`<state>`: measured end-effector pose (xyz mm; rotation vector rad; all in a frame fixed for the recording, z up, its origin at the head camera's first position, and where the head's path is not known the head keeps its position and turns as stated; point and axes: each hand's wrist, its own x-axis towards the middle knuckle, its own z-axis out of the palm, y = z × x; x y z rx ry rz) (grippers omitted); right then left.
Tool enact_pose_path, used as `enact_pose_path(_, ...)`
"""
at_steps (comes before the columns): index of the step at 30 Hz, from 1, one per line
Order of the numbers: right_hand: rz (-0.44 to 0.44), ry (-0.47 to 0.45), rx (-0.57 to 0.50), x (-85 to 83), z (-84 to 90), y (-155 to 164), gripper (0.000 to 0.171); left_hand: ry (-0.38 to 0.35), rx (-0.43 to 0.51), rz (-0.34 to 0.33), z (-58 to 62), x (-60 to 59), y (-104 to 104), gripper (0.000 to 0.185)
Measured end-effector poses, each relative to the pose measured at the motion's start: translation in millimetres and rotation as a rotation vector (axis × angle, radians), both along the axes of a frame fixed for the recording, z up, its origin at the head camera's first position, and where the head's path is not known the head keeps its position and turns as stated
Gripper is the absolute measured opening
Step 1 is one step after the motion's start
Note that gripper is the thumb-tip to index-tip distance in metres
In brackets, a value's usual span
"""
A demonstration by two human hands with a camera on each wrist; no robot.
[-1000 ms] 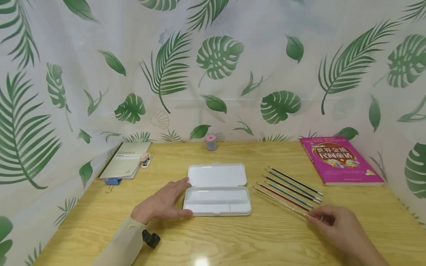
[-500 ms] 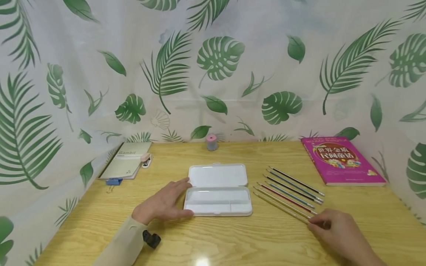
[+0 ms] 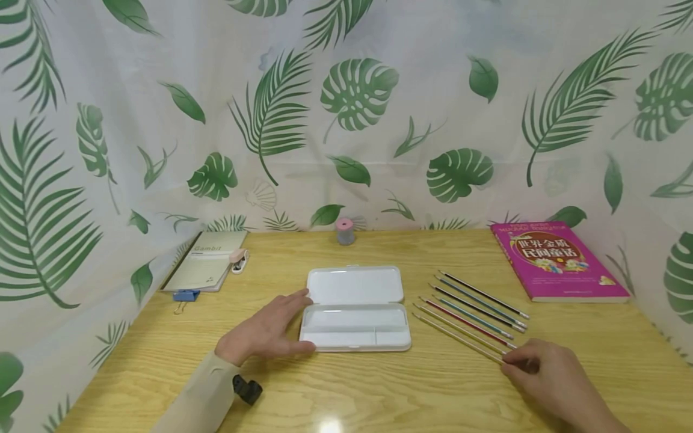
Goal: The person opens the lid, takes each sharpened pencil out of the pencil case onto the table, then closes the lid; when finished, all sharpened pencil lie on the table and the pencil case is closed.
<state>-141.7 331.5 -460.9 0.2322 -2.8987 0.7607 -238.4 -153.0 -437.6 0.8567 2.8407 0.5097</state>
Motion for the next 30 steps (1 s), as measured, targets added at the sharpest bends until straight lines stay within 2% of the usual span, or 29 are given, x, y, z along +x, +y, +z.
enact_pose_path(7, -0.023, -0.067, -0.010, 1.3, 4.4, -2.6, 0.011, 0.002, 0.004, -0.001, 0.1, 0.0, 0.0, 0.084)
enact_pose_path(11, -0.030, -0.013, -0.034, 0.6, 9.8, -6.6, 0.010, 0.008, 0.005, -0.003, 0.3, 0.2, 0.1, 0.083)
enact_pose_path(14, -0.018, 0.059, -0.042, -3.0, 14.3, -12.0, 0.008, 0.011, 0.003, -0.004, 0.3, 0.4, -0.1, 0.083)
enact_pose_path(23, 0.111, 0.157, -0.116, -22.7, 19.0, -45.3, 0.009, -0.008, 0.008, -0.005, -1.0, 0.1, -1.6, 0.084)
enact_pose_path(30, 0.285, 0.285, -0.106, -37.5, 20.0, -86.1, 0.010, 0.004, 0.000, -0.006, -1.2, -0.6, -0.8, 0.084)
